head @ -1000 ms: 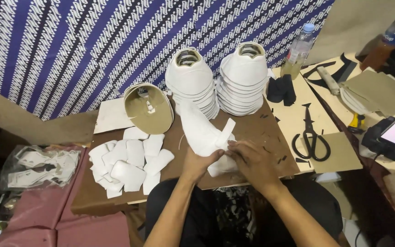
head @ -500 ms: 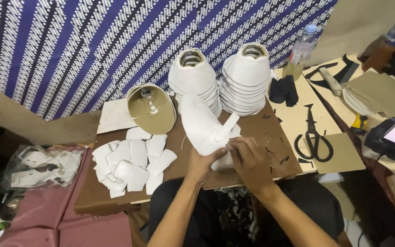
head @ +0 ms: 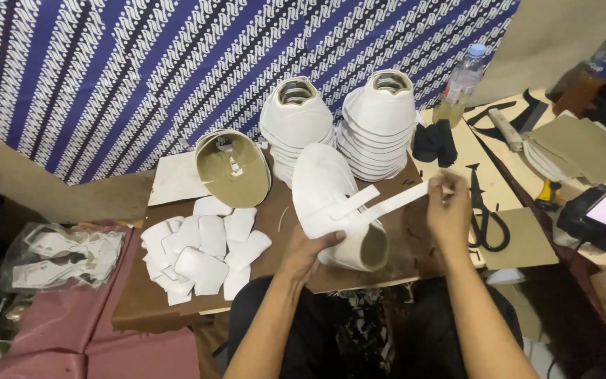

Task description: The person sits on the floor and assembles white shoe uppers by hand. They pick up a shoe upper, insert a white strap through a slot, and press the strap into place. The person repeats this process for multiple shoe uppers, stacking the completed items on the table.

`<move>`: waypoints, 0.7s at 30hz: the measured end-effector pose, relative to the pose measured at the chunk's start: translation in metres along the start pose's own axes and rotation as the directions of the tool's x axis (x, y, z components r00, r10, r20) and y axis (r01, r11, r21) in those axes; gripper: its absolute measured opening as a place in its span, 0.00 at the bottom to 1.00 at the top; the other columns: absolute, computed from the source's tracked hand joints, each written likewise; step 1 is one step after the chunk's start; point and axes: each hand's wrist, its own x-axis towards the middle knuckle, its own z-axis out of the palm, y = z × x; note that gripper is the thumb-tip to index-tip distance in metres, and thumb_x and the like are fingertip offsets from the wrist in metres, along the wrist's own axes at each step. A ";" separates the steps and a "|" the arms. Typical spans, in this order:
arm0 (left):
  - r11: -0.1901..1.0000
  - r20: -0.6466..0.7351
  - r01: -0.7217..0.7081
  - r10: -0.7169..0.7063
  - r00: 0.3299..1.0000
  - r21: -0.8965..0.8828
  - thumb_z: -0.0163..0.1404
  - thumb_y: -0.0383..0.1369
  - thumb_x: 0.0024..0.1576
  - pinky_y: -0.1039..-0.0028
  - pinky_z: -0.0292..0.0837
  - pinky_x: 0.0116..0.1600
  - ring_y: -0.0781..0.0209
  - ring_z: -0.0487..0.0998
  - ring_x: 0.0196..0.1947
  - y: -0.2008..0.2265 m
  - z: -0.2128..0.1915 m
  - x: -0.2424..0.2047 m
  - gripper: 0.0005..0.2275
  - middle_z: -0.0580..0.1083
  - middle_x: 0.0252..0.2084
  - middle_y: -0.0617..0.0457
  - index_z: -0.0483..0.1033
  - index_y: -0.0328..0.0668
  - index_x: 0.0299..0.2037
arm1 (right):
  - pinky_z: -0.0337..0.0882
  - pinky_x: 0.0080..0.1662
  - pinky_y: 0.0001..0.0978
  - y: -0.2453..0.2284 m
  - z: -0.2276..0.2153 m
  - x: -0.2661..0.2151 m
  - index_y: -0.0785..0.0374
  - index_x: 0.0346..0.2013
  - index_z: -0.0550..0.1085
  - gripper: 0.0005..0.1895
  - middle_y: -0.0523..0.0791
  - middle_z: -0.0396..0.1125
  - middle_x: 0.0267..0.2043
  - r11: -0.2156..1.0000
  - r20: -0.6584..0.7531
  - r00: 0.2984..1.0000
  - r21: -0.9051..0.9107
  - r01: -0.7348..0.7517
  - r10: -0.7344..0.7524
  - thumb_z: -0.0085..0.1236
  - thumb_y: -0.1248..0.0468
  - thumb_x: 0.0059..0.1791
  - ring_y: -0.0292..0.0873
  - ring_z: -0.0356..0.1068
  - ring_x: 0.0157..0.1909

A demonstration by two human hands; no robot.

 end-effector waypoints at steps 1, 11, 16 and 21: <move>0.999 -0.009 -0.007 0.008 1.000 0.040 0.69 0.22 0.37 0.52 0.69 0.62 0.37 0.69 0.62 0.002 -0.002 0.000 0.42 0.70 0.61 0.34 0.63 0.26 0.65 | 0.68 0.40 0.46 -0.022 -0.002 -0.011 0.70 0.52 0.71 0.10 0.59 0.63 0.43 0.988 -0.085 0.985 -0.019 0.152 -0.153 0.51 0.67 0.58 0.59 0.69 0.41; 0.878 -0.105 -0.058 0.122 0.987 0.475 0.67 0.42 0.47 0.81 0.55 0.25 0.70 0.62 0.16 0.032 0.015 -0.019 0.18 0.66 0.14 0.59 0.71 0.44 0.17 | 0.75 0.44 0.33 -0.051 0.030 -0.073 0.52 0.42 0.81 0.10 0.37 0.75 0.41 0.687 0.256 0.660 0.023 0.726 -0.706 0.68 0.64 0.45 0.42 0.75 0.43; 0.824 -0.054 -0.126 0.186 0.981 0.553 0.67 0.42 0.48 0.83 0.50 0.21 0.73 0.58 0.12 -0.003 -0.015 0.001 0.21 0.65 0.10 0.61 0.68 0.48 0.12 | 0.76 0.40 0.33 -0.054 0.027 -0.075 0.55 0.37 0.80 0.06 0.39 0.75 0.34 0.694 0.226 0.668 0.053 0.718 -0.709 0.67 0.64 0.46 0.44 0.77 0.38; 0.788 -0.059 -0.214 0.302 0.952 0.577 0.66 0.36 0.48 0.83 0.49 0.20 0.73 0.59 0.11 -0.023 -0.022 0.007 0.19 0.66 0.08 0.60 0.68 0.48 0.11 | 0.76 0.42 0.34 -0.038 0.037 -0.086 0.57 0.40 0.80 0.05 0.43 0.75 0.35 0.618 0.231 0.618 -0.081 0.782 -0.751 0.64 0.63 0.49 0.46 0.77 0.41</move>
